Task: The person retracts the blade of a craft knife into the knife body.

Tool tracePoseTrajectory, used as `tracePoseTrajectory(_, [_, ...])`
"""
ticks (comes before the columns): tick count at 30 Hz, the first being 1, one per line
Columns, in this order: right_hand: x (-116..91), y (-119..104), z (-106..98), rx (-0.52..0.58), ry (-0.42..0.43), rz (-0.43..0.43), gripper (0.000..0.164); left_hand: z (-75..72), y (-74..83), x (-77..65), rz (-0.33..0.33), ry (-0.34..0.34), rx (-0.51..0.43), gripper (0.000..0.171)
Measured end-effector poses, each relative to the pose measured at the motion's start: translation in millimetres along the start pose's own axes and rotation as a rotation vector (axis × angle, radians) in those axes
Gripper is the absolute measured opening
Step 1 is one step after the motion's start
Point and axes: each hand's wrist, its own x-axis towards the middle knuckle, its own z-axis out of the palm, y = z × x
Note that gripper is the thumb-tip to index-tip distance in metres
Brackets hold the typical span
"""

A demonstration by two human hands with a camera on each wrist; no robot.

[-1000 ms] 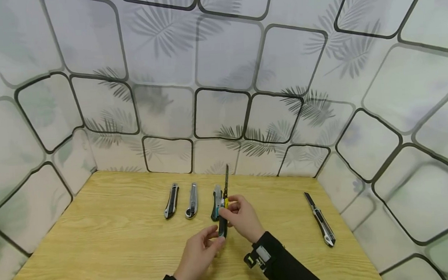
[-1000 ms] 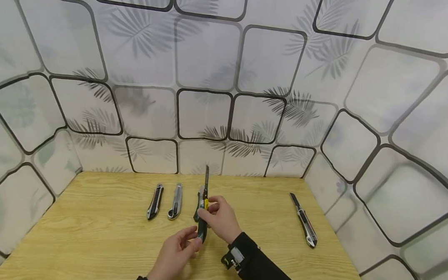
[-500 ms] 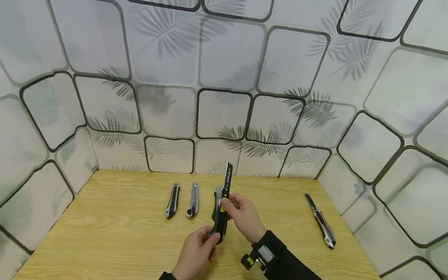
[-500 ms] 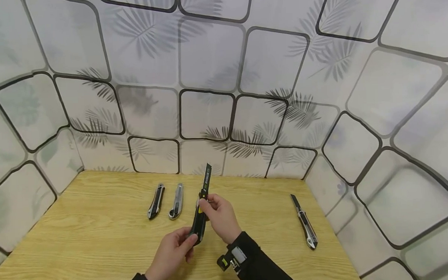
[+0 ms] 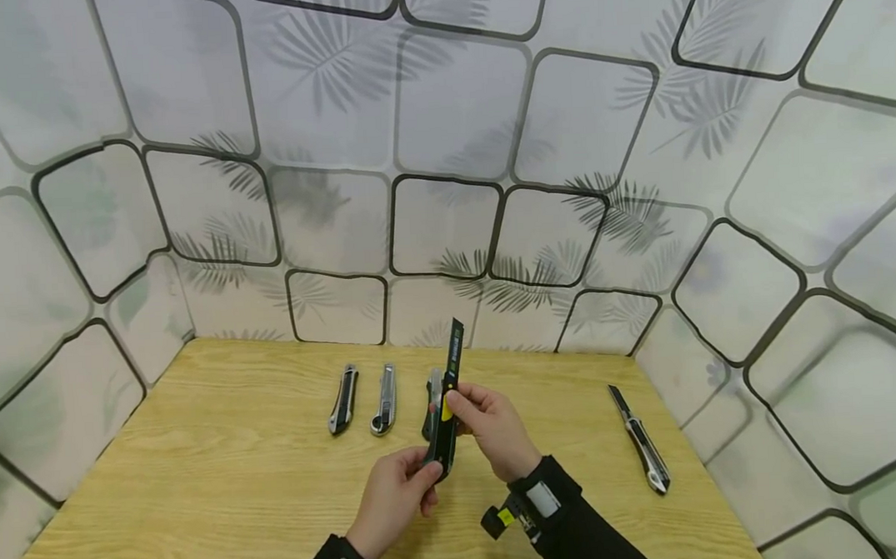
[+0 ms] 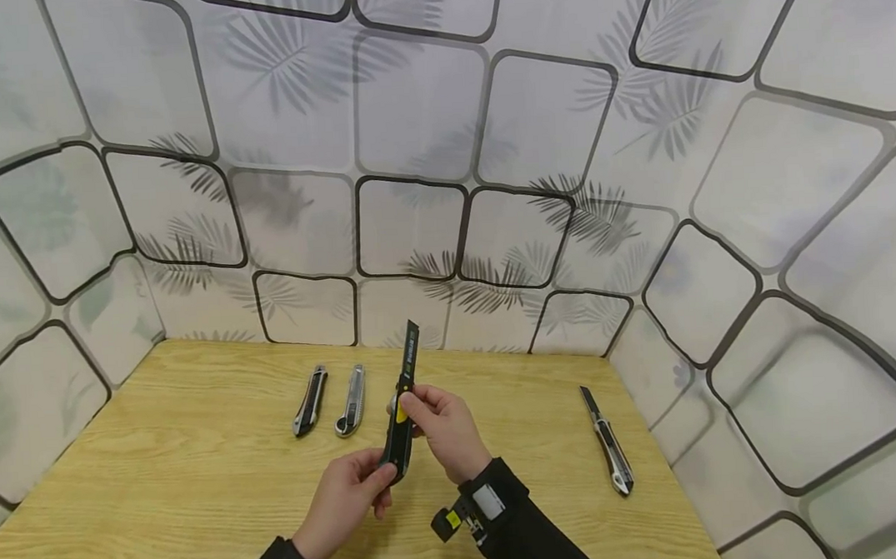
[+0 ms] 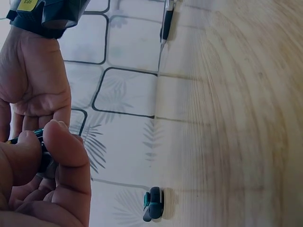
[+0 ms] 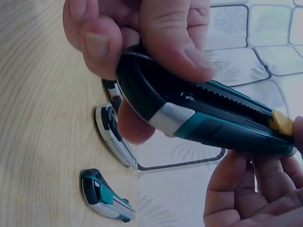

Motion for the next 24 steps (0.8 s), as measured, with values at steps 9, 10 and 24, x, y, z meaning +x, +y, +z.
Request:
tracePoseTrajectory(9, [-5.1,11.3,7.4,0.024,-0.072,0.059,0.042,1.4,4.8,1.9,-0.005,0.029,-0.009,0.025])
tracePoseTrajectory(10, [-6.0,13.2,8.3,0.025,-0.077,0.062,0.042,1.4,5.4,2.7,-0.006,0.032,-0.009,0.023])
tracePoseTrajectory(24, [-13.5,31.3,5.4,0.04,-0.148,0.092,0.049,1.0,1.7,9.2,-0.001,0.017,0.008,0.026])
